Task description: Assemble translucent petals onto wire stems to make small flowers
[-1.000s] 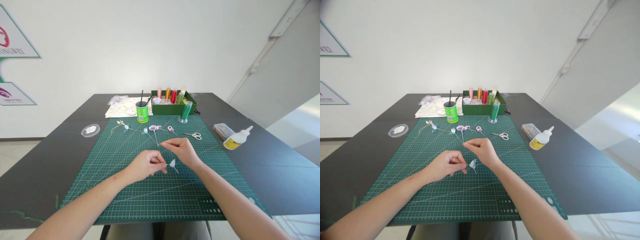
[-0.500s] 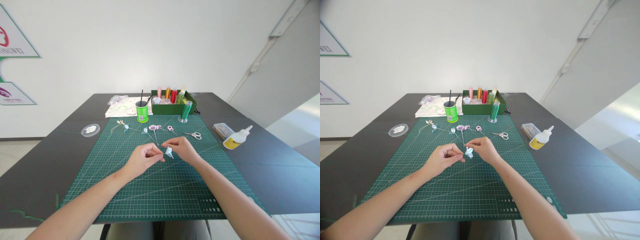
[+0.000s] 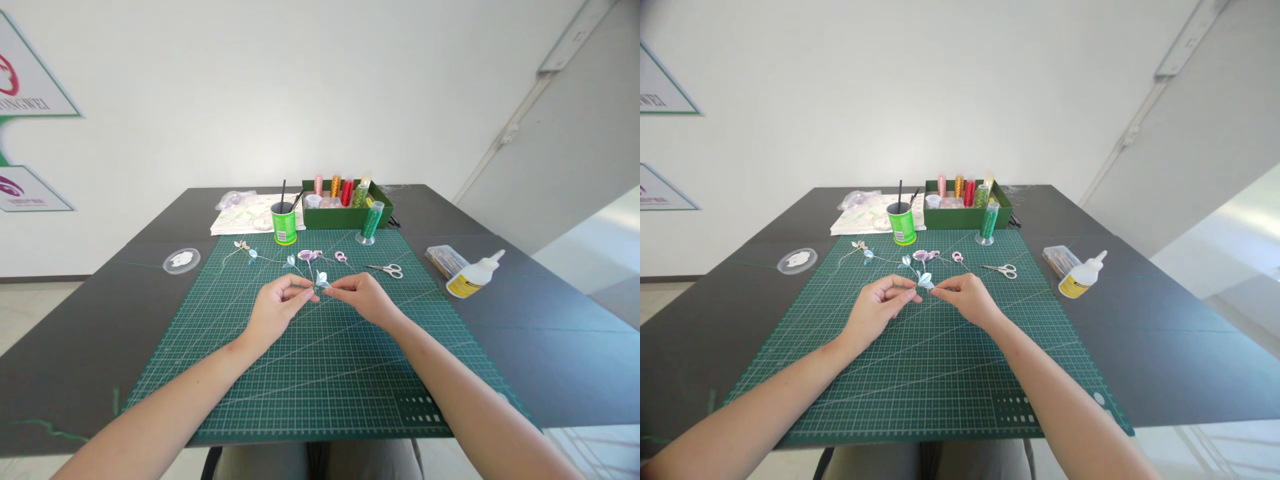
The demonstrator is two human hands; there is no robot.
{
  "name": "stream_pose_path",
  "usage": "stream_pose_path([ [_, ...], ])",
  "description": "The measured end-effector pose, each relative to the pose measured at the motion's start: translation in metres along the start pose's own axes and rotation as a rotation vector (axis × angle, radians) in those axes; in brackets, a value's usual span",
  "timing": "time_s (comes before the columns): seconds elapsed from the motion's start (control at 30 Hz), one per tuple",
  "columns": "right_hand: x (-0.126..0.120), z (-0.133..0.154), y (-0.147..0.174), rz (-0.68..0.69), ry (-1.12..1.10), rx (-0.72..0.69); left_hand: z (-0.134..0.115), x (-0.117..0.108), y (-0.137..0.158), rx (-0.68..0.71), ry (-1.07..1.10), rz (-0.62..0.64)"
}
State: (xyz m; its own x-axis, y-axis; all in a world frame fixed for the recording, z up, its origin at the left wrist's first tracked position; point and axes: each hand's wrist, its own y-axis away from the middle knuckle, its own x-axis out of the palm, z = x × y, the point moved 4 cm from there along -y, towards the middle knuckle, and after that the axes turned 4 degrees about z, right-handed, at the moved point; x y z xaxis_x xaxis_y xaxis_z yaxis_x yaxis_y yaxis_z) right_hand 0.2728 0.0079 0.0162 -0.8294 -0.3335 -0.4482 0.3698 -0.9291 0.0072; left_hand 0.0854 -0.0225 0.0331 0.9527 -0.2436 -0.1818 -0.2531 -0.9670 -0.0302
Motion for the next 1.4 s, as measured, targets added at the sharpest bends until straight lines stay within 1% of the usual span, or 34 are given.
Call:
stream_pose_path([
  [0.17, 0.001, -0.002, 0.000, 0.016, 0.029, 0.020, 0.004, 0.000, -0.003, -0.039, 0.067, 0.003],
  [0.23, 0.002, -0.003, 0.000, 0.023, 0.009, 0.026, 0.005, 0.001, -0.004, -0.065, 0.126, 0.004],
  [0.3, 0.003, -0.003, 0.000, 0.002, -0.037, 0.029, 0.005, 0.001, -0.004, -0.094, 0.182, 0.007],
  [0.37, 0.002, -0.005, -0.002, -0.050, -0.085, 0.031, 0.005, 0.001, -0.005, -0.122, 0.220, 0.011],
  [0.43, -0.001, -0.010, -0.004, -0.139, -0.090, 0.025, 0.006, 0.002, -0.005, -0.141, 0.242, 0.021],
  [0.57, -0.009, -0.016, -0.005, -0.352, 0.016, -0.043, 0.006, 0.002, -0.006, -0.159, 0.261, 0.024],
  [0.63, -0.010, -0.016, -0.003, -0.386, 0.039, -0.086, 0.006, 0.002, -0.006, -0.163, 0.267, 0.024],
  [0.77, -0.006, -0.011, 0.000, -0.376, 0.036, -0.132, 0.007, 0.003, -0.006, -0.166, 0.282, 0.029],
  [0.83, -0.004, -0.007, 0.002, -0.358, 0.017, -0.125, 0.008, 0.002, -0.006, -0.163, 0.286, 0.026],
  [0.9, 0.000, -0.003, 0.002, -0.275, -0.053, -0.105, 0.009, 0.002, -0.006, -0.159, 0.288, 0.024],
  [1.0, 0.009, 0.003, 0.003, -0.101, -0.223, -0.068, 0.009, 0.002, -0.006, -0.152, 0.288, 0.021],
  [1.2, 0.019, 0.014, 0.010, 0.055, -0.569, 0.034, 0.010, 0.001, -0.006, -0.153, 0.309, 0.001],
  [1.27, 0.022, 0.015, 0.012, 0.103, -0.608, 0.062, 0.011, 0.001, -0.006, -0.153, 0.313, 0.003],
  [1.4, 0.024, 0.016, 0.013, 0.137, -0.543, 0.061, 0.013, 0.000, -0.006, -0.150, 0.319, -0.003],
])
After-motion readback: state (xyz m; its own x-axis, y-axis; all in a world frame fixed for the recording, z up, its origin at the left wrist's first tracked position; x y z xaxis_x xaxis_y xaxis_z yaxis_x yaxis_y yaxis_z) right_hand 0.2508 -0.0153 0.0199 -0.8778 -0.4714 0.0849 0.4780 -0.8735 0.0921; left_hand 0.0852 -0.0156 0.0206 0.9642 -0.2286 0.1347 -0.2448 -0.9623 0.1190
